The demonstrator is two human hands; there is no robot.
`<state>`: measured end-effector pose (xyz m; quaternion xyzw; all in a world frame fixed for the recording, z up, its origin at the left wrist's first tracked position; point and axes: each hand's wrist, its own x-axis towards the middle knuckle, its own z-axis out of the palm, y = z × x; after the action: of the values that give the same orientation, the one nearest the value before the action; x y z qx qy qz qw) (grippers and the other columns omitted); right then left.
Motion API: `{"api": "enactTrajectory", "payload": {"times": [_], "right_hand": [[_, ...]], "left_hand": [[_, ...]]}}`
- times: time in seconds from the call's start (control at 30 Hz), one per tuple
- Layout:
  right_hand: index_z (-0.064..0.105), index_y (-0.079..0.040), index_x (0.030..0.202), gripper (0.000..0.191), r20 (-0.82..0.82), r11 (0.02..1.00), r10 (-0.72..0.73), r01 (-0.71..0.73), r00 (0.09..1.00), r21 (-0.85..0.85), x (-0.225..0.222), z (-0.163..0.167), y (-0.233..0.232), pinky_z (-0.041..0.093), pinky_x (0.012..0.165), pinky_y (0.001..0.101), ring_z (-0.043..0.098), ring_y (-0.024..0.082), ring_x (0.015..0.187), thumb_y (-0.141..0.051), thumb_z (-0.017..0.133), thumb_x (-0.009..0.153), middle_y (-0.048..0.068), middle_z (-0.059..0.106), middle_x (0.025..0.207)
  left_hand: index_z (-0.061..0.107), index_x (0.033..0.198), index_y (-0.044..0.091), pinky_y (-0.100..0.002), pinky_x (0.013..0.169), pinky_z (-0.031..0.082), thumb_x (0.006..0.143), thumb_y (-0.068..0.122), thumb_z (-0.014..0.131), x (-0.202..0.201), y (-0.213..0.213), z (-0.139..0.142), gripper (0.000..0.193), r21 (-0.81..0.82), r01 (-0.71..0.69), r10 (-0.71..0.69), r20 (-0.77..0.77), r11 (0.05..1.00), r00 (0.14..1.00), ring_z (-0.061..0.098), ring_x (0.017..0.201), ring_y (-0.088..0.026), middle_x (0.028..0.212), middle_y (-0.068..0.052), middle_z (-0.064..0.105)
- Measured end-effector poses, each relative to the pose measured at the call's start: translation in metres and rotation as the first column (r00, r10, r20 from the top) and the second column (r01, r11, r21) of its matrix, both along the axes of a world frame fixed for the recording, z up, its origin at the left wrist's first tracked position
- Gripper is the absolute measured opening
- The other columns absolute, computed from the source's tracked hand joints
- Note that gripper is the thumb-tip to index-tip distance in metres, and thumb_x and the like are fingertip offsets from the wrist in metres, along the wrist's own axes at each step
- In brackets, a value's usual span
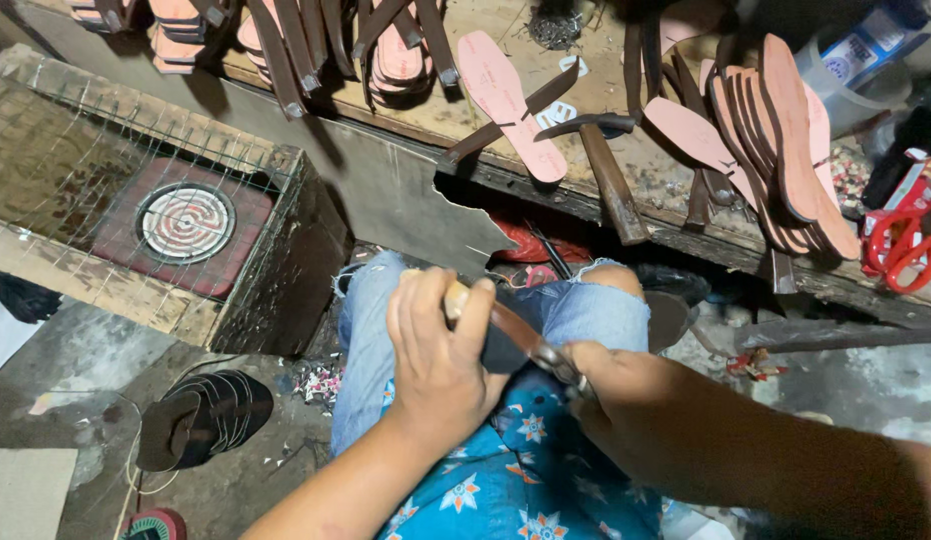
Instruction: The person sits on the floor shaping a shoe upper over its sole. They press the shoe against a small charcoal stove to heat it, then use a hammer and a curved lasting tool to beat and press the upper and sole edges into shape, turning the shoe to work around it.
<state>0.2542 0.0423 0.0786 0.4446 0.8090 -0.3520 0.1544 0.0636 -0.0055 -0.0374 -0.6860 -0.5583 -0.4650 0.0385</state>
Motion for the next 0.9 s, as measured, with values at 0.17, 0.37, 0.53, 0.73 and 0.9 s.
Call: {"api": "enactTrajectory", "payload": {"times": [0.17, 0.37, 0.53, 0.73, 0.9], "right_hand": [[0.046, 0.000, 0.124, 0.044, -0.490, 0.896, 0.114, 0.123, 0.864, 0.426, -0.024, -0.044, 0.005, 0.053, 0.065, 0.0482, 0.070, 0.041, 0.073, -0.013, 0.065, 0.087, 0.021, 0.068, 0.084], [0.041, 0.000, 0.126, 0.044, -0.701, 0.834, 0.085, 0.334, 0.708, 0.439, -0.061, -0.109, 0.024, 0.054, 0.065, 0.0477, 0.070, 0.040, 0.077, -0.010, 0.066, 0.092, 0.020, 0.068, 0.088], [0.041, 0.001, 0.125, 0.045, -0.765, 0.787, 0.107, 0.416, 0.635, 0.455, -0.079, -0.144, 0.041, 0.053, 0.062, 0.0489, 0.070, 0.039, 0.071, -0.012, 0.069, 0.091, 0.018, 0.067, 0.081], [0.047, 0.000, 0.117, 0.036, -0.761, 0.776, 0.167, 0.392, 0.627, 0.494, -0.089, -0.131, 0.054, 0.054, 0.066, 0.0466, 0.070, 0.039, 0.077, -0.016, 0.067, 0.093, 0.020, 0.068, 0.086], [0.057, -0.006, 0.123, 0.033, -0.557, 0.958, -0.089, 0.224, 0.826, 0.179, -0.060, -0.076, 0.027, 0.053, 0.069, 0.0432, 0.070, 0.035, 0.080, -0.018, 0.061, 0.093, 0.018, 0.071, 0.083]], "left_hand": [[0.038, 0.146, 0.001, -0.056, 0.110, 0.037, 0.071, 0.019, 0.088, -0.023, 0.022, 0.011, 0.091, -0.006, -0.075, 0.076, 0.074, 0.997, 0.994, 0.046, 0.128, -0.047, 0.142, -0.025, 0.045], [0.039, 0.145, 0.000, -0.053, 0.111, 0.040, 0.069, 0.018, 0.089, -0.040, 0.039, 0.017, 0.093, -0.001, -0.154, 0.153, 0.118, 0.988, 0.981, 0.046, 0.129, -0.049, 0.146, -0.026, 0.044], [0.040, 0.146, -0.001, -0.051, 0.116, 0.041, 0.072, 0.015, 0.089, -0.058, 0.045, 0.016, 0.090, 0.007, -0.105, 0.103, 0.110, 0.994, 0.989, 0.049, 0.136, -0.047, 0.154, -0.025, 0.044], [0.042, 0.146, 0.000, -0.047, 0.119, 0.040, 0.071, 0.016, 0.088, -0.073, 0.056, 0.015, 0.090, -0.024, 0.010, -0.007, 0.124, 1.000, 0.992, 0.049, 0.140, -0.043, 0.152, -0.022, 0.050], [0.043, 0.150, 0.001, -0.042, 0.125, 0.037, 0.077, 0.010, 0.082, -0.095, 0.058, 0.022, 0.083, -0.074, 0.212, -0.180, 0.308, 0.974, 0.934, 0.048, 0.149, -0.039, 0.156, -0.021, 0.048]]}}
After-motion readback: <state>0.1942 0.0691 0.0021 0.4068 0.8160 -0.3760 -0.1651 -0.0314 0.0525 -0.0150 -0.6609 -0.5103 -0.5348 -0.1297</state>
